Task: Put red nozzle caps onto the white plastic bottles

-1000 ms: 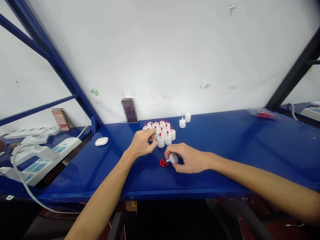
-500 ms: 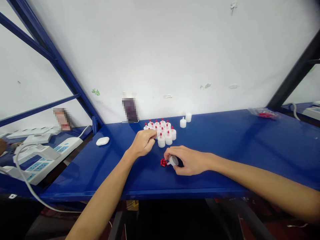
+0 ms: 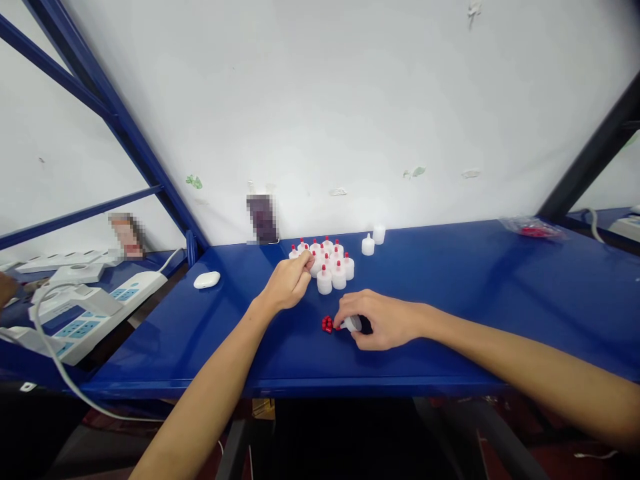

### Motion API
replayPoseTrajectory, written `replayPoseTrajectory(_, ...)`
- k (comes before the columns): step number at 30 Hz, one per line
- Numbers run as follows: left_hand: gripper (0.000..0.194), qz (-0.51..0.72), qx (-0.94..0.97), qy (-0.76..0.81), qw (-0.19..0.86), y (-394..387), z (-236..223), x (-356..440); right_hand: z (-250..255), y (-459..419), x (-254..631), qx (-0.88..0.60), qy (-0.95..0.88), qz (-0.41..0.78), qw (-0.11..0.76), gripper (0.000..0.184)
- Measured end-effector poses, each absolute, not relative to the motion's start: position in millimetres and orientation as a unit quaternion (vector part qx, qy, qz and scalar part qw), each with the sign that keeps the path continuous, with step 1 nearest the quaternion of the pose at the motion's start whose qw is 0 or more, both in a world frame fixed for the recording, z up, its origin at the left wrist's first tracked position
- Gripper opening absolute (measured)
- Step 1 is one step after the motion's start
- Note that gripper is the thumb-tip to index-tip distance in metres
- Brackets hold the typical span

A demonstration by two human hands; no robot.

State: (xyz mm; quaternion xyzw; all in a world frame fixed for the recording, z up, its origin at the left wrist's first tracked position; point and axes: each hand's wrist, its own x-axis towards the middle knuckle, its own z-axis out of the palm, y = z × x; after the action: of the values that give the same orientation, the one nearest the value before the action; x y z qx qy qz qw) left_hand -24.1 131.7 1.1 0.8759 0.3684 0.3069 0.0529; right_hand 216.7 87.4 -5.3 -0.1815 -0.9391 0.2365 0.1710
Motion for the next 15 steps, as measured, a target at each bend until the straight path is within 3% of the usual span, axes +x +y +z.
replayPoseTrajectory(15, 0.004, 0.353, 0.878, 0.325, -0.005, 131.6, -3.3, -18.2, -1.5, 92.8, 223.0, -0.194, -0.931, 0.228, 0.208, 0.026)
